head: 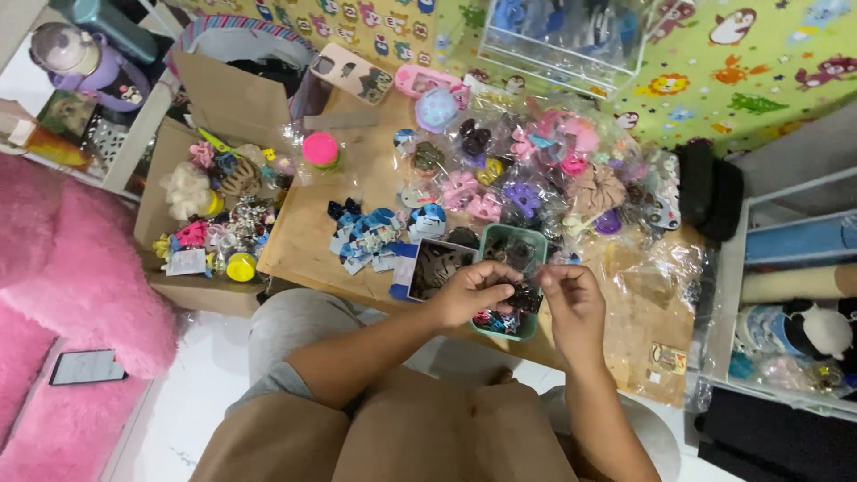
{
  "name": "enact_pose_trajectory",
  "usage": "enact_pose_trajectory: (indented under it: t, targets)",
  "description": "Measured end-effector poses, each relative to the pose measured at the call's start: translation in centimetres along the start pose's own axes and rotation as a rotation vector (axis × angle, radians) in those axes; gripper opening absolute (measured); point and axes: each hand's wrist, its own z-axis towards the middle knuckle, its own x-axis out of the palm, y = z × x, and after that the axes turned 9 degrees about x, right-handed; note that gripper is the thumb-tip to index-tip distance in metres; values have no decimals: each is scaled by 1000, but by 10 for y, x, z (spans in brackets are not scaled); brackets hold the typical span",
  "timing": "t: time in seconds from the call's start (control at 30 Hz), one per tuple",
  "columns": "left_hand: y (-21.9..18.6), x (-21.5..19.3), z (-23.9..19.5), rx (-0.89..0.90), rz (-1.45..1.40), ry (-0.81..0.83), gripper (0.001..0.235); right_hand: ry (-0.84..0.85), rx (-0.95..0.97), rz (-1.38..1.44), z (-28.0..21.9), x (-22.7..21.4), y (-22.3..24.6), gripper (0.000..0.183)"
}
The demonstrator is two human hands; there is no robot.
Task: The person sits on the floor and sorts through various hair accessories, including hair ties and clips, from a box and a plastic container. They pick up items, place them into a small plastic bag, and organize them into a compartmentalized container.
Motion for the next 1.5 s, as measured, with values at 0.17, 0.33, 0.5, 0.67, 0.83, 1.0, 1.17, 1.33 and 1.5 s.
enact_pose_trajectory:
  t: [0.17, 0.33, 0.5, 0.67, 0.83, 1.0, 1.17, 1.33, 1.5]
  targets:
    - [-18, 19, -2, -30, 55, 25, 34, -6, 24, -15, 1, -14, -8, 7]
    - [-33, 24, 8, 30, 123, 26, 33, -11, 61, 3, 1, -20, -10, 8]
    - [-53, 44, 12, 187, 232, 77, 29, -32, 79, 32, 2, -23, -15, 9]
    - [-53, 41, 15, 116, 214, 53, 29, -49, 115, 37, 2, -23, -13, 9]
    - [-51, 39, 12, -28, 150, -18, 30, -50, 151, 57, 5, -24, -21, 9]
    - [-68, 44, 17, -127, 113, -25, 32, -56, 160, 89, 10, -19, -19, 10]
    - [-69, 38, 20, -187, 190, -48, 34, -44, 182, 97, 12, -19, -21, 11]
    - [-50, 25, 26, -222, 150, -86, 35, -53, 219, 82, 16, -23, -31, 11]
    - [-62, 33, 23, -238, 246, -93, 34, -71, 217, 114, 13, -20, -33, 12]
